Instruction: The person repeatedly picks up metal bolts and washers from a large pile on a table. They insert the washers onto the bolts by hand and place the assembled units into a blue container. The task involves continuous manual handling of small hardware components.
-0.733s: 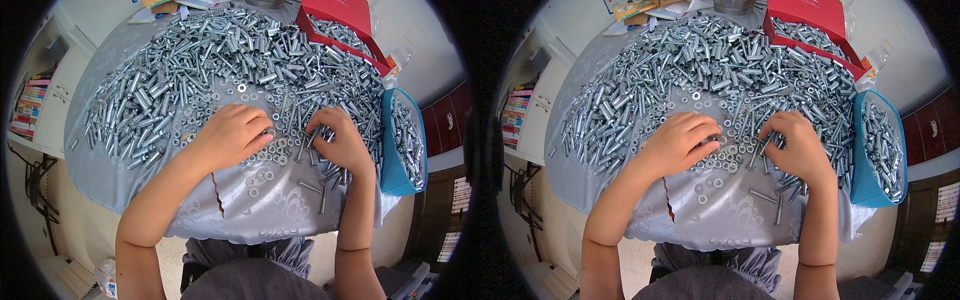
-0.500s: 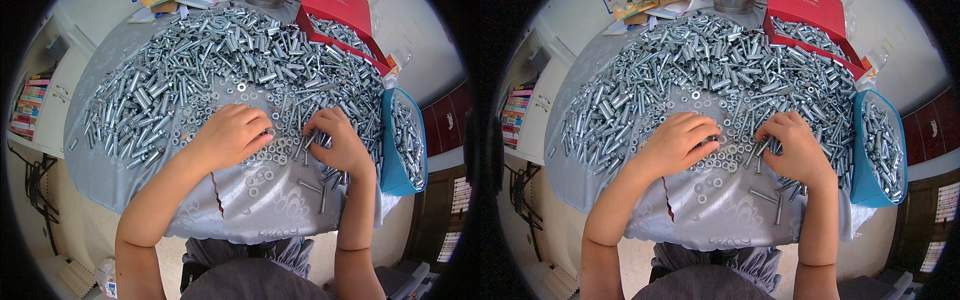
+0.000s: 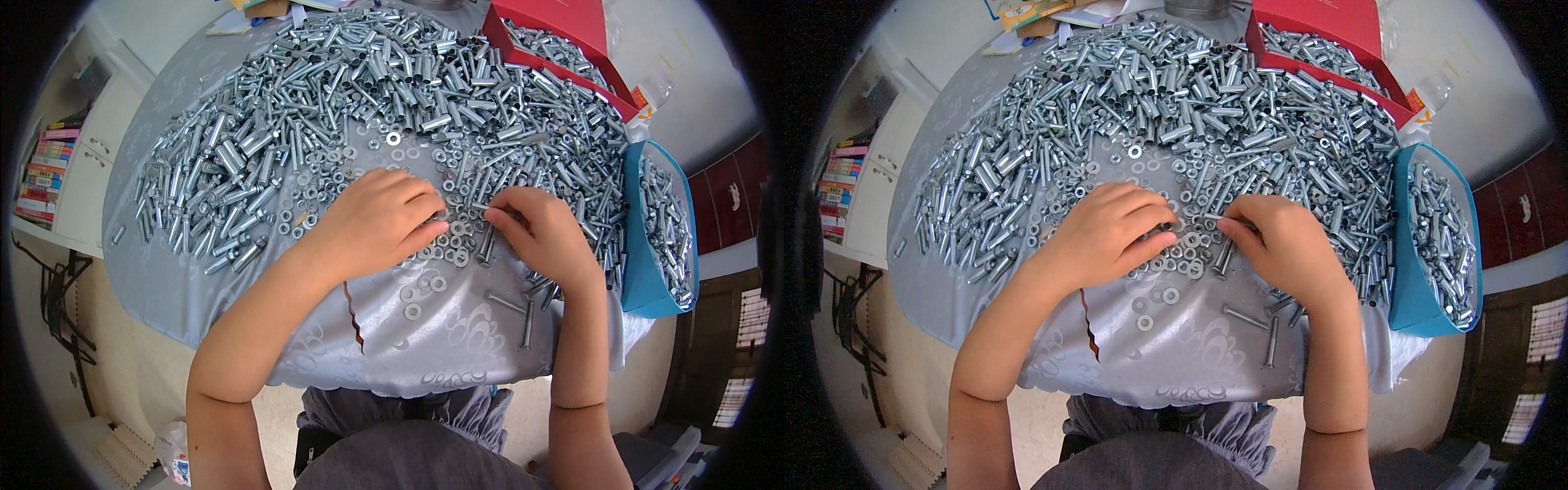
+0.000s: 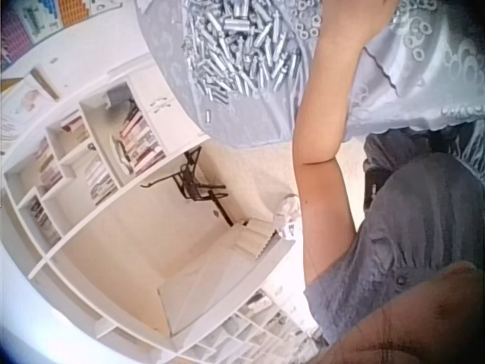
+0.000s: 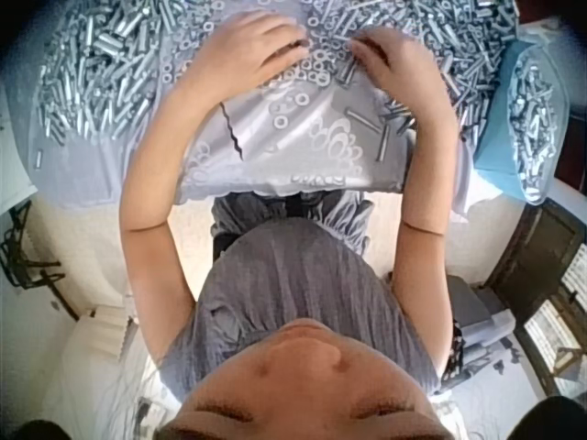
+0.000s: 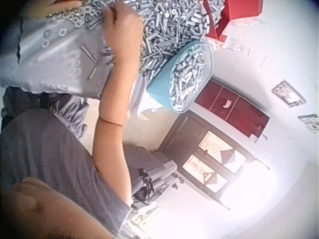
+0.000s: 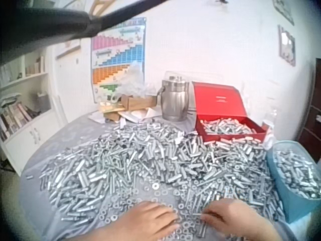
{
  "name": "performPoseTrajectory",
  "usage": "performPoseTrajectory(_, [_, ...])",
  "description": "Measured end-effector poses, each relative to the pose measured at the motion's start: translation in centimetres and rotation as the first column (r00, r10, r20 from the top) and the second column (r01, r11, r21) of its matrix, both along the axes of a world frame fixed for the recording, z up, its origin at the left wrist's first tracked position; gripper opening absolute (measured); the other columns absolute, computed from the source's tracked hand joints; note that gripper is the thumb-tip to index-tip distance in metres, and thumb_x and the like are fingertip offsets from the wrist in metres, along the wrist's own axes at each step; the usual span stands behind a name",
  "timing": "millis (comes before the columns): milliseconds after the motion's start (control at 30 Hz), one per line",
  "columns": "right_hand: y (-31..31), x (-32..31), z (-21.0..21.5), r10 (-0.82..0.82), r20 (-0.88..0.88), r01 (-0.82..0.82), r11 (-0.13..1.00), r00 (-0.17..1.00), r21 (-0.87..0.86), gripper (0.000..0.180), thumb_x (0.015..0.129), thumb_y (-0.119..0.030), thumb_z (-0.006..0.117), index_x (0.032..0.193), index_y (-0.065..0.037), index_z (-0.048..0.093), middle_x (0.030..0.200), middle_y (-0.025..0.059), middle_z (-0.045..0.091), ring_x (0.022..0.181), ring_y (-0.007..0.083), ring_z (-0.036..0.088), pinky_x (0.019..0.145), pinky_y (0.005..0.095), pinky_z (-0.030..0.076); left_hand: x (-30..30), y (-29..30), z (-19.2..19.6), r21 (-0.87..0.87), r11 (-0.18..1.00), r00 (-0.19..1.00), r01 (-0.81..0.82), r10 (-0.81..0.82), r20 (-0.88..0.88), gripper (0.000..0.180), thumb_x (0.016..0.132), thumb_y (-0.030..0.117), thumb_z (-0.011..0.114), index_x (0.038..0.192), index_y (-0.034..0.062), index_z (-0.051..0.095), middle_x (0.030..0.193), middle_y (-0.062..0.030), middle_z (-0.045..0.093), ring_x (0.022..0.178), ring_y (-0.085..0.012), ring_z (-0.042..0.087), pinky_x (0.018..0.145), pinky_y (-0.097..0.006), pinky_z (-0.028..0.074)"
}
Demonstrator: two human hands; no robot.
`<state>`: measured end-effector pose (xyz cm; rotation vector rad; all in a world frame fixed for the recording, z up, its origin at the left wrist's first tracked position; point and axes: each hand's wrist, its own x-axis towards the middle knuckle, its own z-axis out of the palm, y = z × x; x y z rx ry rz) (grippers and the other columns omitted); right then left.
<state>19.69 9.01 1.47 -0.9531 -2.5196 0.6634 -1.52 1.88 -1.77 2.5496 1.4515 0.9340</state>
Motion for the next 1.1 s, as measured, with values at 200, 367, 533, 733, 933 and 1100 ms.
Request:
performPoseTrajectory(200, [-0.4, 0.1, -2.5, -0.023, -0.061, 0.046, 0.915, 0.998, 0.401, 0.015, 0.078, -0.014, 0.059, 0.068, -0.004, 0.055, 0.059, 0.0106, 0.054, 0.054, 0.0282, 0.055, 0.048, 0.0366, 0.042, -0.3, 0.1, -0.1, -0.001, 1.000, 1.000, -0.008, 0.008, -0.007, 0.018, 0.079, 0.023, 0.060, 0.085, 0.0063, 0.059, 0.088, -0.0044, 0.058, 0.081, -0.0234, 0.055, 0.072, -0.034, 0.043])
performPoseTrajectory(367, [-1.1, 0.1, -2.9, -0.064, -0.049, 0.078, 0.916, 0.997, 0.394, 0.018, 0.080, -0.014, 0.058, 0.066, -0.004, 0.054, 0.056, 0.0104, 0.053, 0.046, 0.0281, 0.052, 0.042, 0.0364, 0.040, -0.3, 0.0, -0.2, 0.033, 0.999, 0.999, -0.021, 0.023, -0.041, 0.018, 0.079, 0.024, 0.060, 0.085, 0.0064, 0.059, 0.088, -0.0043, 0.058, 0.082, -0.0231, 0.055, 0.072, -0.034, 0.043])
performPoseTrajectory(533, [-1.0, 0.2, -2.7, -0.112, -0.218, 0.163, 0.958, 0.970, 0.234, 0.023, 0.084, -0.013, 0.055, 0.064, -0.001, 0.052, 0.052, 0.0084, 0.049, 0.042, 0.0185, 0.047, 0.041, 0.0310, 0.035, -0.3, 0.1, -0.2, 0.042, 0.999, 0.999, -0.007, 0.009, -0.038, 0.018, 0.078, 0.023, 0.060, 0.085, 0.0064, 0.059, 0.088, -0.0043, 0.058, 0.081, -0.0227, 0.055, 0.072, -0.034, 0.043])
performPoseTrajectory(733, [-0.2, 0.8, -1.4, -0.476, -0.563, 0.309, 0.876, 0.675, -0.370, 0.032, 0.089, -0.021, 0.050, 0.063, -0.002, 0.052, 0.053, -0.0018, 0.045, 0.043, 0.0042, 0.036, 0.039, 0.0196, 0.026, 0.0, 0.0, 0.1, 0.103, 0.994, 0.999, 0.032, -0.036, 0.038, 0.014, 0.078, 0.020, 0.061, 0.083, 0.0067, 0.059, 0.083, -0.0039, 0.057, 0.076, -0.0218, 0.055, 0.068, -0.033, 0.043])
performPoseTrajectory(933, [-0.2, 0.0, 0.8, -0.530, -0.745, 0.049, 0.826, 0.406, -0.561, 0.028, 0.090, -0.024, 0.049, 0.069, -0.005, 0.048, 0.052, -0.0008, 0.039, 0.037, 0.0050, 0.030, 0.033, 0.0191, 0.020, -0.1, -0.2, 0.3, 0.123, 0.992, 0.997, 0.040, -0.048, 0.068, 0.012, 0.078, 0.018, 0.061, 0.081, 0.0066, 0.059, 0.080, -0.0042, 0.057, 0.074, -0.0215, 0.055, 0.066, -0.033, 0.042])
performPoseTrajectory(1100, [0.8, 0.5, 0.2, -0.355, -0.638, 0.266, 0.935, 0.683, -0.235, 0.029, 0.092, -0.024, 0.046, 0.072, -0.003, 0.050, 0.055, 0.0005, 0.043, 0.046, 0.0043, 0.035, 0.041, 0.0195, 0.027, -0.1, -0.2, 0.3, 0.111, 0.993, 0.998, 0.034, -0.039, 0.042, 0.013, 0.078, 0.019, 0.060, 0.081, 0.0063, 0.059, 0.080, -0.0049, 0.058, 0.074, -0.0217, 0.055, 0.066, -0.033, 0.042])
